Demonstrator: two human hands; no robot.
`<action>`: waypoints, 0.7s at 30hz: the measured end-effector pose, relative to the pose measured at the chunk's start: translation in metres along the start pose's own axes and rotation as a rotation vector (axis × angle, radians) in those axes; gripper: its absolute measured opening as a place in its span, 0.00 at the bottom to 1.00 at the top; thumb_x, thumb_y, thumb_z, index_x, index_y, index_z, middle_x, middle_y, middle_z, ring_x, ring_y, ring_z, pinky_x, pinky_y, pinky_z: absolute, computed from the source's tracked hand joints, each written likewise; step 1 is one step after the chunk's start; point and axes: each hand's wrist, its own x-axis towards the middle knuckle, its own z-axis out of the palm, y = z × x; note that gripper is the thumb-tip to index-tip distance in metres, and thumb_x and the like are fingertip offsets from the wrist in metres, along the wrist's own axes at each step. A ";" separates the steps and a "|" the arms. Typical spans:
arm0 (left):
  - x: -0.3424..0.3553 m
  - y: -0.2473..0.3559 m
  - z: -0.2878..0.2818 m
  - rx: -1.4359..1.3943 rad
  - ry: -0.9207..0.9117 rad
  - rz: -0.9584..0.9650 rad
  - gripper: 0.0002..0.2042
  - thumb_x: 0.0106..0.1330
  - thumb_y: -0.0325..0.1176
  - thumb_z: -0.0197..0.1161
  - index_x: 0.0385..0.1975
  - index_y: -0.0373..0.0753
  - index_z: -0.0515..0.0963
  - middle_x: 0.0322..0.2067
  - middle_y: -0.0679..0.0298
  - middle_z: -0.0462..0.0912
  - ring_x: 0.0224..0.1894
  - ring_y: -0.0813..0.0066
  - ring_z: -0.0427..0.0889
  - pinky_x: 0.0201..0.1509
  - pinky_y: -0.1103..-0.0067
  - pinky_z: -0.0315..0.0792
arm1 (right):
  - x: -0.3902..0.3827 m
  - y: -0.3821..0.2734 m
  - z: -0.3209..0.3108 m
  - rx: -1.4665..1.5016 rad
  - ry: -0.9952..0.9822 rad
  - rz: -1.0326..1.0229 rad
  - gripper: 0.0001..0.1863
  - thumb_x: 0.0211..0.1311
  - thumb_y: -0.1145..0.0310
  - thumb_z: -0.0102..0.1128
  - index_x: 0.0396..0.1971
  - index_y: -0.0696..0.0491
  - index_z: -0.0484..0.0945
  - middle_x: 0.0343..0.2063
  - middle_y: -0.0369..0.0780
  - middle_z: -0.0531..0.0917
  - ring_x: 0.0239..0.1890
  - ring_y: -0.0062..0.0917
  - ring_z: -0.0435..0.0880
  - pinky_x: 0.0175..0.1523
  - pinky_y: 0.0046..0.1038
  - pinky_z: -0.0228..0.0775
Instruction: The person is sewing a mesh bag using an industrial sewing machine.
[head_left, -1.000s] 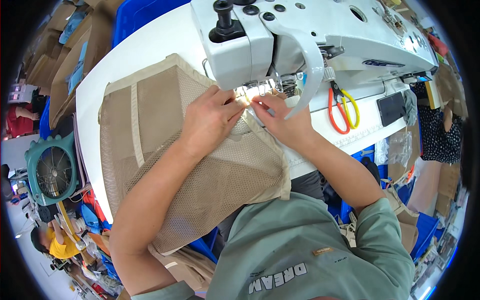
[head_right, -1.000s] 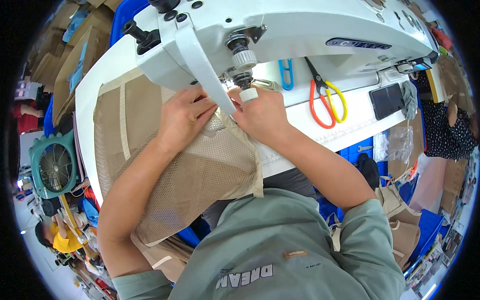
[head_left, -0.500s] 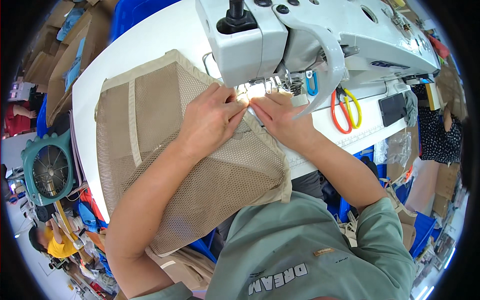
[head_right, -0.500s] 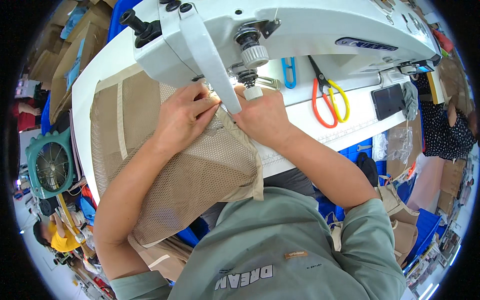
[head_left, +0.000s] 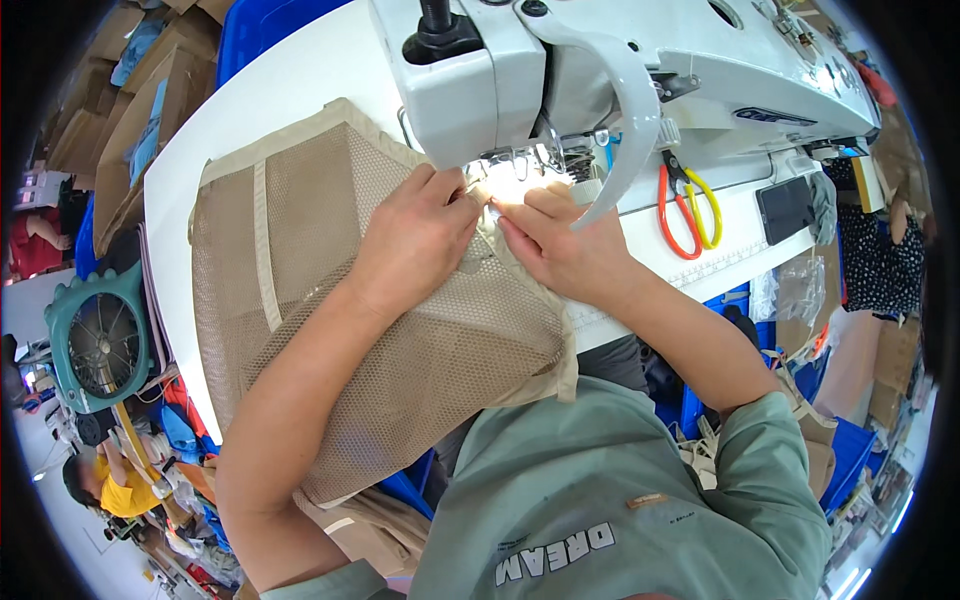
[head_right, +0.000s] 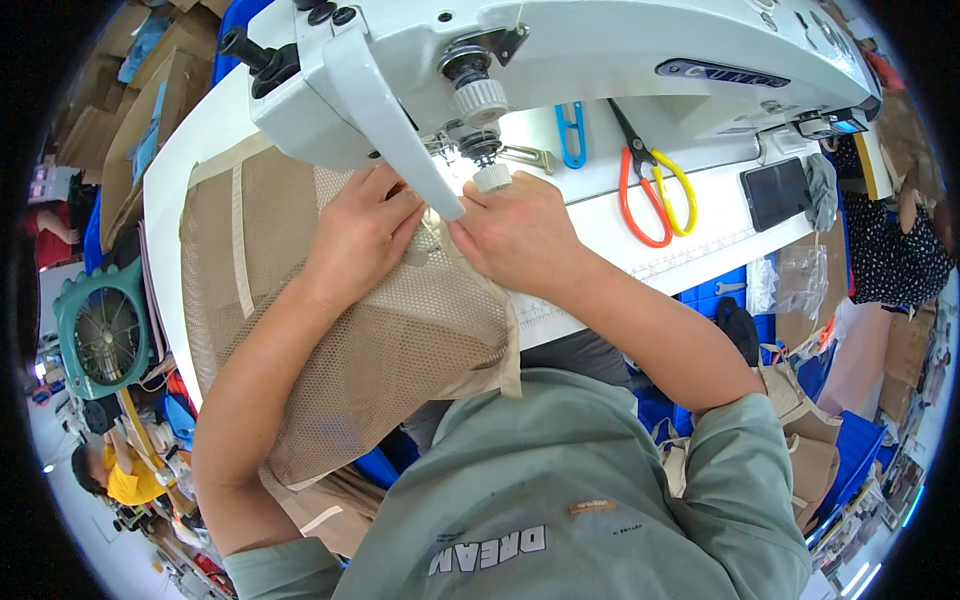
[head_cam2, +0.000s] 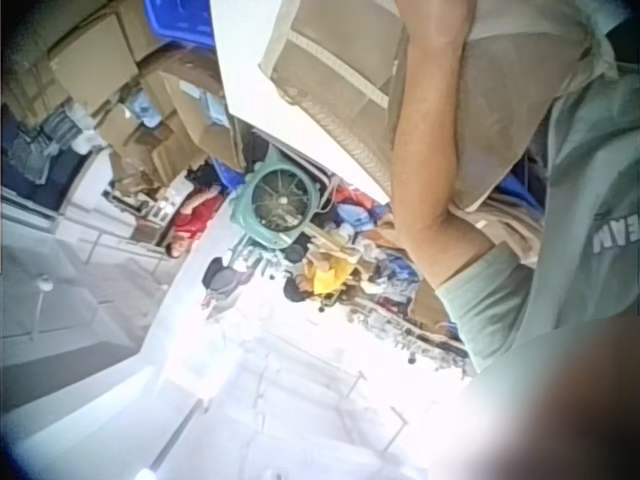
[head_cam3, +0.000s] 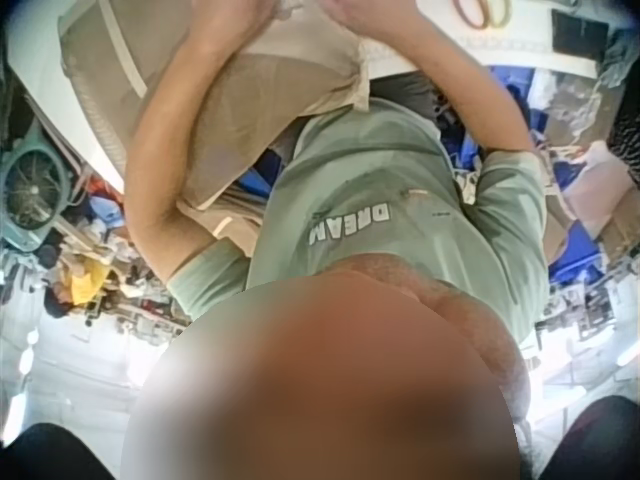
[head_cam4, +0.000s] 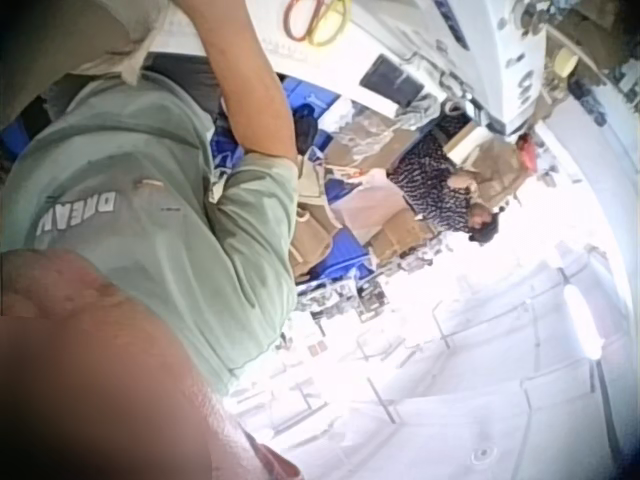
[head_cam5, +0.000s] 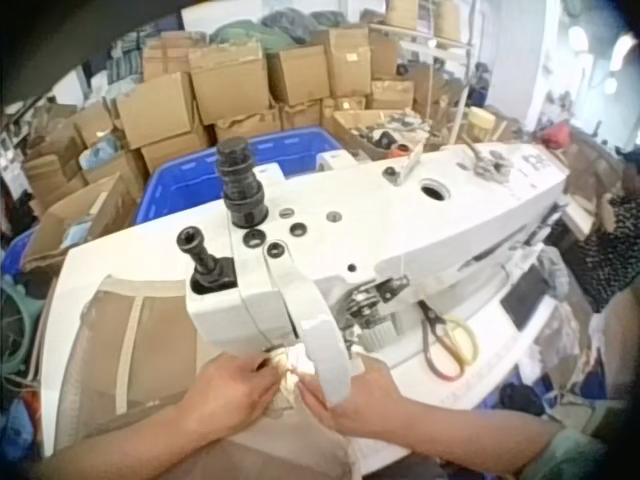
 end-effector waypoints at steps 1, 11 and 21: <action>0.000 0.001 0.000 0.028 0.002 0.012 0.06 0.65 0.30 0.69 0.38 0.38 0.86 0.38 0.63 0.80 0.43 0.62 0.81 0.43 0.67 0.82 | 0.000 0.000 0.000 -0.001 -0.004 -0.004 0.11 0.62 0.68 0.71 0.44 0.47 0.89 0.28 0.33 0.77 0.29 0.27 0.82 0.28 0.32 0.73; -0.001 0.004 -0.003 0.025 -0.016 -0.034 0.07 0.65 0.28 0.71 0.41 0.40 0.88 0.39 0.63 0.80 0.44 0.62 0.83 0.44 0.67 0.81 | 0.000 -0.002 0.000 -0.033 -0.018 0.006 0.16 0.56 0.73 0.69 0.47 0.49 0.88 0.28 0.34 0.78 0.28 0.28 0.82 0.25 0.34 0.73; 0.001 0.007 0.001 0.062 -0.031 -0.080 0.09 0.66 0.29 0.70 0.45 0.42 0.88 0.42 0.63 0.81 0.48 0.61 0.82 0.47 0.66 0.81 | 0.001 0.006 0.001 -0.053 -0.013 -0.040 0.15 0.56 0.71 0.69 0.46 0.48 0.88 0.32 0.32 0.81 0.30 0.27 0.85 0.28 0.35 0.76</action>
